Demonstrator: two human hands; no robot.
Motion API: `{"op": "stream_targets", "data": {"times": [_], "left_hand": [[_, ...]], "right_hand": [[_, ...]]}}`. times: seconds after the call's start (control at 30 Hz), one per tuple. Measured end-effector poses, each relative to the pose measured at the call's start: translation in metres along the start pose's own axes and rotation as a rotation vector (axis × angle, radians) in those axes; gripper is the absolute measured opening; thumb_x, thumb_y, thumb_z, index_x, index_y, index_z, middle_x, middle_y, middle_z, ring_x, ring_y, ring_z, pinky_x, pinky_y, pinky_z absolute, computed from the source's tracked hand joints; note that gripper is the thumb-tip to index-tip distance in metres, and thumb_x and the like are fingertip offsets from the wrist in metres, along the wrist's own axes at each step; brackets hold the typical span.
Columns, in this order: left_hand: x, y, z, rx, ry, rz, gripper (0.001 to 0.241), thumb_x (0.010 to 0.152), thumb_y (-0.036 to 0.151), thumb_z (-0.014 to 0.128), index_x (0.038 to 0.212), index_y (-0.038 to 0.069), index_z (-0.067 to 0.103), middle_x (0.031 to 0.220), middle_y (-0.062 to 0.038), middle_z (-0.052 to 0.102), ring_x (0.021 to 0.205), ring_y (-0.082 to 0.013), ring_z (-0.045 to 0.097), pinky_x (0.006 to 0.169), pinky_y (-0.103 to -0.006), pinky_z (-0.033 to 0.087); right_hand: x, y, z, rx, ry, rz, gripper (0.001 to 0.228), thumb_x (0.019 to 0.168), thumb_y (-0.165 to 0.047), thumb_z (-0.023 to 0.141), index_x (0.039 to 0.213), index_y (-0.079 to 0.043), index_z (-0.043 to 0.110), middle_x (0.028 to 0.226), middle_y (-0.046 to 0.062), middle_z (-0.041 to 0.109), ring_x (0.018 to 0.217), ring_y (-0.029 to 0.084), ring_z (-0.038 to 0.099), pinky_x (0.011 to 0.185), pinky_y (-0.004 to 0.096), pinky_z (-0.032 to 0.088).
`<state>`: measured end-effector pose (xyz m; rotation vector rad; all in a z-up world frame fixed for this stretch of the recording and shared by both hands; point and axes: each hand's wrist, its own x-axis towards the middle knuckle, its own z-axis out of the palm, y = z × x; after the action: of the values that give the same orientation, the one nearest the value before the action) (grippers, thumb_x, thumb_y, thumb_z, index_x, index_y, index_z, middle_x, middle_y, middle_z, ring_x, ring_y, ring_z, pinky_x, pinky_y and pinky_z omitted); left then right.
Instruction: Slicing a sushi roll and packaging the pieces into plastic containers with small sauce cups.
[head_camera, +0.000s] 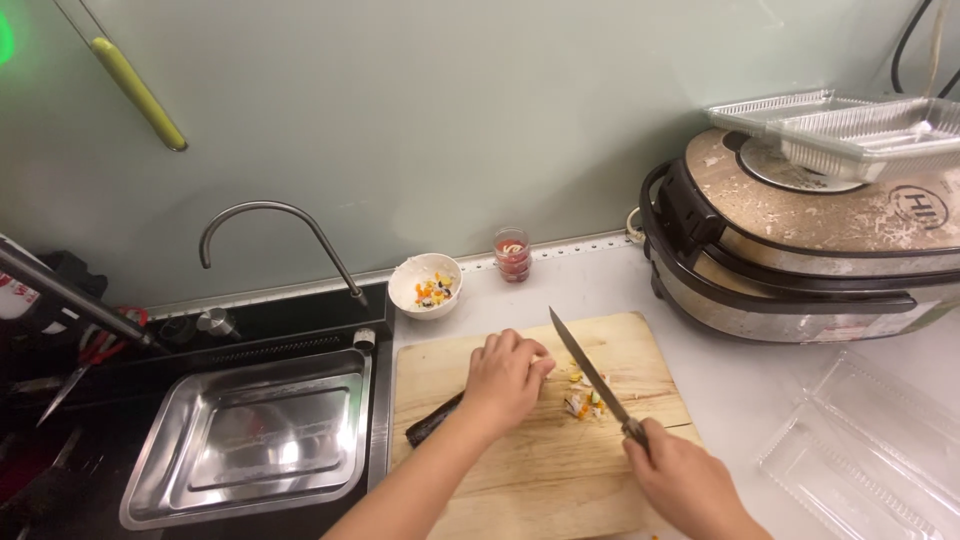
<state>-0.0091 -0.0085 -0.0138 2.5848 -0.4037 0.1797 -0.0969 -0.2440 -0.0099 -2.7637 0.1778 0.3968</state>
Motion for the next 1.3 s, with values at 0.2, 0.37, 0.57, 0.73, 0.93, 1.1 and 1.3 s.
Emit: {"op": "stream_targets", "data": {"times": [0.2,0.37,0.57,0.73,0.93,1.1,1.3], "left_hand": [[-0.005,0.03,0.001,0.022,0.073,0.132,0.012,0.084,0.025,0.072,0.082,0.013,0.075,0.096,-0.004,0.059,0.104,-0.0246,0.051,0.094,-0.0422,0.036],[0.002,0.018,0.017,0.123,0.068,0.175,0.013,0.087,0.022,0.07,0.082,0.011,0.076,0.098,-0.005,0.06,0.106,-0.0246,0.051,0.099,-0.0457,0.033],[0.006,0.008,0.02,0.205,0.014,0.218,0.016,0.081,0.023,0.071,0.09,0.012,0.078,0.103,-0.006,0.061,0.114,-0.0243,0.05,0.11,-0.0513,0.026],[0.003,0.025,-0.006,0.24,-0.089,0.2,0.041,0.073,0.038,0.08,0.103,0.011,0.075,0.111,-0.006,0.06,0.123,-0.0244,0.047,0.119,-0.0585,0.011],[0.014,0.027,0.008,0.364,-0.29,0.082,0.086,0.058,0.056,0.091,0.122,0.006,0.064,0.121,-0.008,0.061,0.131,-0.0265,0.045,0.123,-0.0621,-0.009],[0.02,0.043,0.007,0.283,-0.314,-0.003,0.079,0.058,0.046,0.094,0.12,0.006,0.066,0.114,-0.008,0.068,0.13,-0.0297,0.047,0.121,-0.0646,-0.015],[0.016,0.053,0.021,0.071,-0.302,-0.119,0.054,0.07,0.029,0.09,0.116,0.012,0.069,0.102,-0.006,0.072,0.123,-0.0273,0.052,0.124,-0.0603,-0.012]], "right_hand": [[0.017,0.031,-0.009,0.066,0.07,0.062,0.034,0.097,-0.045,0.054,0.109,-0.015,0.067,0.104,0.007,0.073,0.095,0.029,0.072,0.085,0.044,0.057],[0.012,0.041,-0.016,0.106,0.154,0.051,0.036,0.095,-0.042,0.059,0.121,-0.019,0.067,0.111,0.003,0.069,0.095,0.026,0.072,0.085,0.041,0.057],[0.025,0.057,-0.007,0.214,0.243,0.023,0.039,0.091,-0.039,0.064,0.125,-0.018,0.066,0.114,0.002,0.071,0.098,0.025,0.072,0.085,0.04,0.057],[0.028,0.064,-0.004,0.175,0.295,0.049,0.041,0.091,-0.039,0.064,0.126,-0.017,0.066,0.117,0.003,0.07,0.099,0.025,0.073,0.085,0.04,0.058],[0.02,0.06,0.004,0.136,0.253,0.059,0.042,0.091,-0.04,0.064,0.128,-0.021,0.068,0.112,0.002,0.068,0.095,0.025,0.073,0.085,0.039,0.058],[0.011,0.055,0.011,0.22,0.16,0.0,0.046,0.09,-0.039,0.065,0.13,-0.019,0.068,0.107,0.003,0.069,0.095,0.023,0.071,0.085,0.036,0.057],[0.004,0.049,0.023,0.522,0.043,0.014,0.042,0.091,-0.032,0.073,0.129,-0.014,0.072,0.091,0.007,0.068,0.068,0.02,0.062,0.062,0.036,0.052]]}}
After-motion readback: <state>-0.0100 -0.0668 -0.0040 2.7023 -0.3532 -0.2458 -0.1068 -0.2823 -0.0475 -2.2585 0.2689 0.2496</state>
